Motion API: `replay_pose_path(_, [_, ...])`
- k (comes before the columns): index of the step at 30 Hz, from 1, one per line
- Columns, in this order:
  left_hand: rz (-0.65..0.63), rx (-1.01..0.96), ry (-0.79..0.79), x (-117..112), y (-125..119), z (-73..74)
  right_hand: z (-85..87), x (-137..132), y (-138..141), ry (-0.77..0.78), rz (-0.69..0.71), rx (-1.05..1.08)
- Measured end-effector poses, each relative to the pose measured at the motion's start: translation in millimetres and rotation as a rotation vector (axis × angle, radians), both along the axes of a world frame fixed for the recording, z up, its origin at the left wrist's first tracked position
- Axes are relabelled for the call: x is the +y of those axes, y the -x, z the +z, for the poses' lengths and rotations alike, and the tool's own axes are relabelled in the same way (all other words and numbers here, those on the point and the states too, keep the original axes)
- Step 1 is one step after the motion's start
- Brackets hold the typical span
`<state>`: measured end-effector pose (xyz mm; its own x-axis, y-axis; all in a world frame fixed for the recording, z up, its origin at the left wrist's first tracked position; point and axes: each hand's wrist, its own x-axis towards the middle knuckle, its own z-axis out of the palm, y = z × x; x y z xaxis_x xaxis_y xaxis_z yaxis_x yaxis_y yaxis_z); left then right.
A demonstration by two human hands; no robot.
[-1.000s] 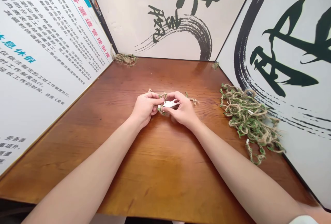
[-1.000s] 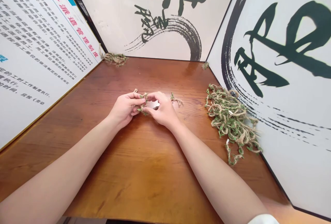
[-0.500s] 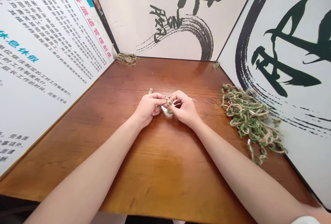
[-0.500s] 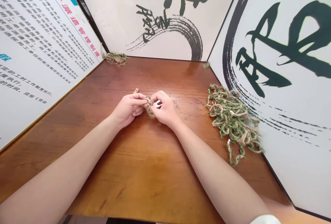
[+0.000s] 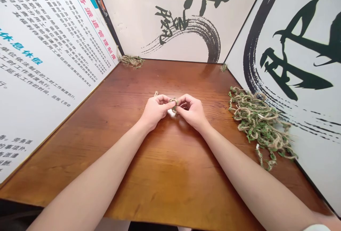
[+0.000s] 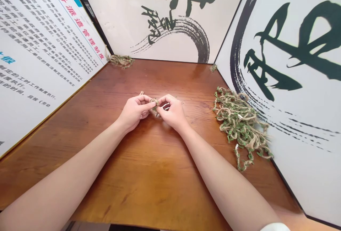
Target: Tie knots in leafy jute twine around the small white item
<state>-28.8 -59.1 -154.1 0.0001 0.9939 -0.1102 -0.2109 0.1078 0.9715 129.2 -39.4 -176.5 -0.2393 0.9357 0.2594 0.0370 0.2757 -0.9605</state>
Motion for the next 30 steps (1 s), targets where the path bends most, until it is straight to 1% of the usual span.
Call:
replay_pose_path(2, [0.005,-0.023,0.014,1.2,1.5,0.2,0.8,-0.8,-1.8,-0.045,0.018,0.037])
replay_pose_path(6, [-0.031,-0.061,0.092,3.5,5.4,-0.2,2.3,-1.1,-5.8,-0.091,0.022,0.059])
replay_pose_path(9, [-0.045,-0.068,0.114,3.9,7.1,0.5,2.3,0.0,-6.7,-0.054,0.04,0.091])
replay_pose_path(13, [-0.047,-0.075,0.084,3.3,8.2,1.9,1.2,1.1,-4.9,-0.011,0.049,0.118])
replay_pose_path(16, [-0.029,-0.097,0.085,3.0,8.1,2.7,0.2,1.0,-3.2,-0.031,0.011,0.083])
replay_pose_path(20, [-0.006,-0.095,0.066,2.4,6.4,4.2,-0.9,0.0,-1.4,-0.099,-0.052,-0.014])
replay_pose_path(23, [0.004,-0.092,0.057,2.6,5.6,5.7,-3.6,0.2,0.2,-0.125,-0.07,-0.08])
replay_pose_path(27, [-0.002,-0.13,0.085,4.0,6.6,7.5,-5.9,0.1,1.8,-0.115,0.014,-0.069])
replay_pose_path(30, [-0.027,-0.147,0.1,4.7,7.6,8.0,-2.6,-2.1,1.5,-0.095,0.07,-0.02])
